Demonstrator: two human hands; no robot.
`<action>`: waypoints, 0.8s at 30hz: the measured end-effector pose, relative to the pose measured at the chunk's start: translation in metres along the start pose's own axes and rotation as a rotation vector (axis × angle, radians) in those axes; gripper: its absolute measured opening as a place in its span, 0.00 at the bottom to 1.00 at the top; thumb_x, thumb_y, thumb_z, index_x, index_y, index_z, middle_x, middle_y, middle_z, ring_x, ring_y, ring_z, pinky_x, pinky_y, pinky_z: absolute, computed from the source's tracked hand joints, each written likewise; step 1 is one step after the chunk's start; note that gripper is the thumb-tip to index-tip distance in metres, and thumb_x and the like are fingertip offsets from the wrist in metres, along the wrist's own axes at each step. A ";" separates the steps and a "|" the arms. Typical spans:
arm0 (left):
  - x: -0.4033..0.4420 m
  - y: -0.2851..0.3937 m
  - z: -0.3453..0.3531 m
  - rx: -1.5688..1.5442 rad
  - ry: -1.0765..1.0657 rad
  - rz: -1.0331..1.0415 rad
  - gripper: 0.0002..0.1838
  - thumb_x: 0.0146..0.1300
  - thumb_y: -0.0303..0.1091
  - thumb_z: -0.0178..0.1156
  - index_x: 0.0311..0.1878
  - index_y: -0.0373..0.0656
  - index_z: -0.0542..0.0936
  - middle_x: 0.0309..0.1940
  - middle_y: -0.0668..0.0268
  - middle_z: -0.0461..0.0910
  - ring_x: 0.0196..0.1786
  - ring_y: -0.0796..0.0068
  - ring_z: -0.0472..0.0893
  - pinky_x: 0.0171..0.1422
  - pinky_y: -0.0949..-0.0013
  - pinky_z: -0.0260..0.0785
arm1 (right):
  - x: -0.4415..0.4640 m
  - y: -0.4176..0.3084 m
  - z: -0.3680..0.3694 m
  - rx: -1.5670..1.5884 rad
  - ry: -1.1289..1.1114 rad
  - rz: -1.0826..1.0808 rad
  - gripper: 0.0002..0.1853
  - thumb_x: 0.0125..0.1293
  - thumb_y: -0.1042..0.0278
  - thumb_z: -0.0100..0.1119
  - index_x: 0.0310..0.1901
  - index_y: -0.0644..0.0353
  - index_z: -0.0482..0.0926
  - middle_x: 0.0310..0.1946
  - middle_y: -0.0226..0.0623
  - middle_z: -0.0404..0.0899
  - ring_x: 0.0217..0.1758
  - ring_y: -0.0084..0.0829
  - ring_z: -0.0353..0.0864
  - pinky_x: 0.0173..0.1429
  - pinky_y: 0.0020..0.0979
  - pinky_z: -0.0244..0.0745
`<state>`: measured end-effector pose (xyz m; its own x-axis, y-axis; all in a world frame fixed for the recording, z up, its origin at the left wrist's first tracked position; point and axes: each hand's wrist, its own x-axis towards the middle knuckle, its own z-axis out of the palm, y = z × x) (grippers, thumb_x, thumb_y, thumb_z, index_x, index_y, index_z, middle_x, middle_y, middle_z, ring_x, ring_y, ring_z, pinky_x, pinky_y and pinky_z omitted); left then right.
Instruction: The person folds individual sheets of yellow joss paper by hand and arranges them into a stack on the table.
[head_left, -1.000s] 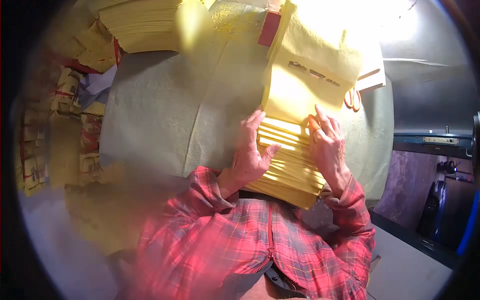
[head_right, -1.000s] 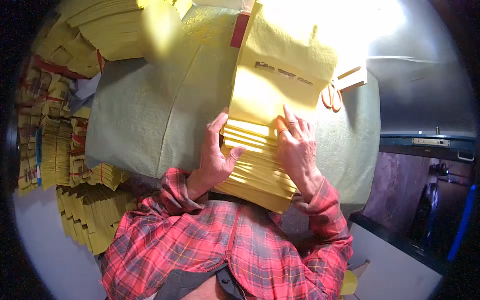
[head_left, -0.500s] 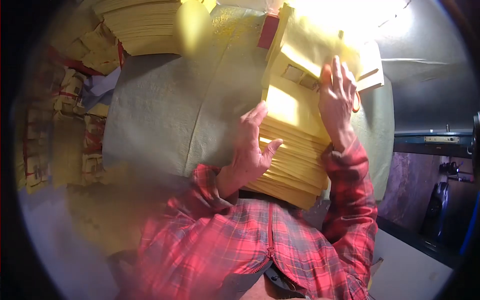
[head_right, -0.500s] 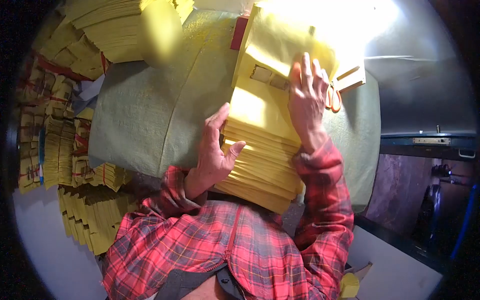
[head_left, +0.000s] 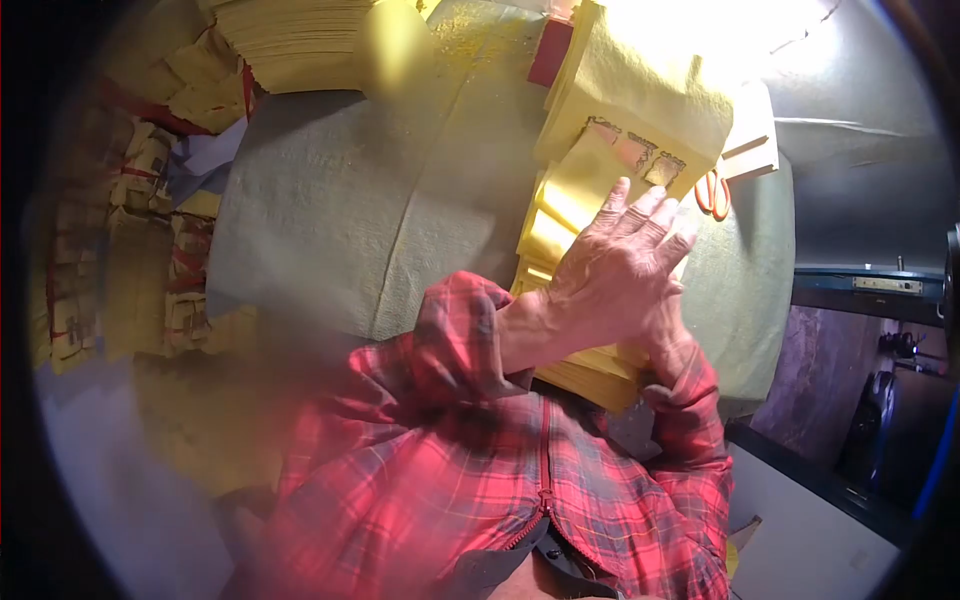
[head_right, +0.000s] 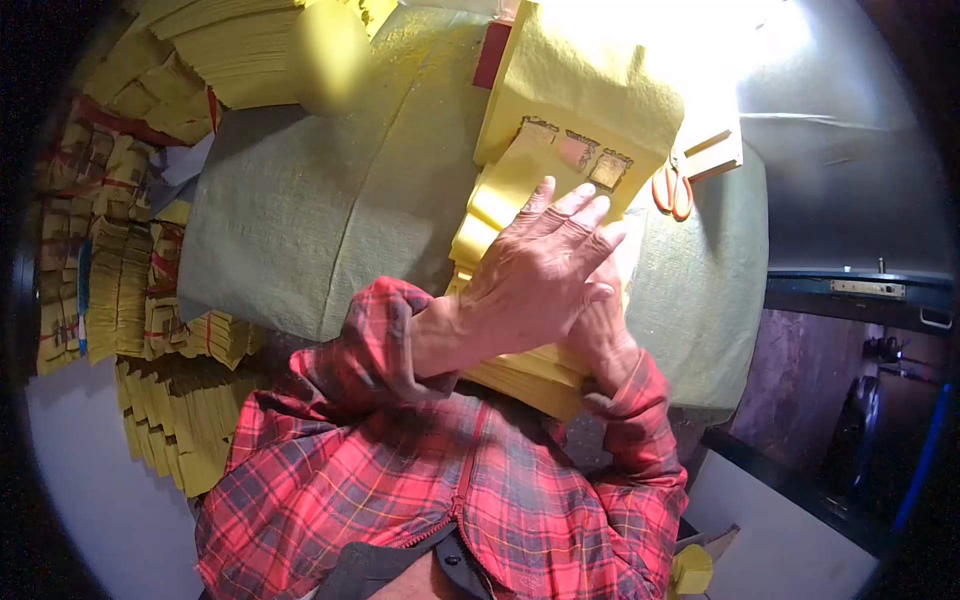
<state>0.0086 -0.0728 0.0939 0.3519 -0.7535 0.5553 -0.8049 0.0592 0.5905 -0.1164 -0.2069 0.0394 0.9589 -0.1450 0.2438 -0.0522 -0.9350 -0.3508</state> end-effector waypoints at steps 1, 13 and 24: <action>-0.003 -0.006 0.009 0.094 -0.080 -0.024 0.34 0.69 0.42 0.73 0.74 0.37 0.76 0.73 0.43 0.77 0.82 0.40 0.70 0.89 0.35 0.53 | -0.012 -0.002 0.012 -0.089 -0.038 -0.048 0.26 0.72 0.65 0.68 0.68 0.66 0.81 0.73 0.54 0.79 0.75 0.58 0.77 0.82 0.57 0.66; -0.081 -0.057 0.023 0.204 -0.081 -0.310 0.38 0.68 0.46 0.74 0.76 0.38 0.74 0.76 0.41 0.73 0.82 0.37 0.69 0.88 0.35 0.55 | 0.005 0.021 -0.050 0.173 -0.215 0.287 0.38 0.67 0.69 0.76 0.78 0.59 0.73 0.77 0.54 0.74 0.82 0.58 0.69 0.86 0.57 0.60; -0.081 -0.043 0.010 -0.030 0.163 -0.290 0.44 0.62 0.32 0.78 0.79 0.37 0.69 0.80 0.38 0.67 0.82 0.34 0.67 0.86 0.41 0.60 | 0.105 0.057 -0.017 -0.756 0.370 -0.125 0.32 0.68 0.65 0.74 0.72 0.59 0.79 0.80 0.51 0.70 0.78 0.52 0.73 0.76 0.54 0.69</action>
<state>0.0099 -0.0207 0.0180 0.6378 -0.6276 0.4466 -0.6468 -0.1215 0.7530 -0.0238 -0.2812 0.0602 0.8242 0.0002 0.5664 -0.2505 -0.8968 0.3648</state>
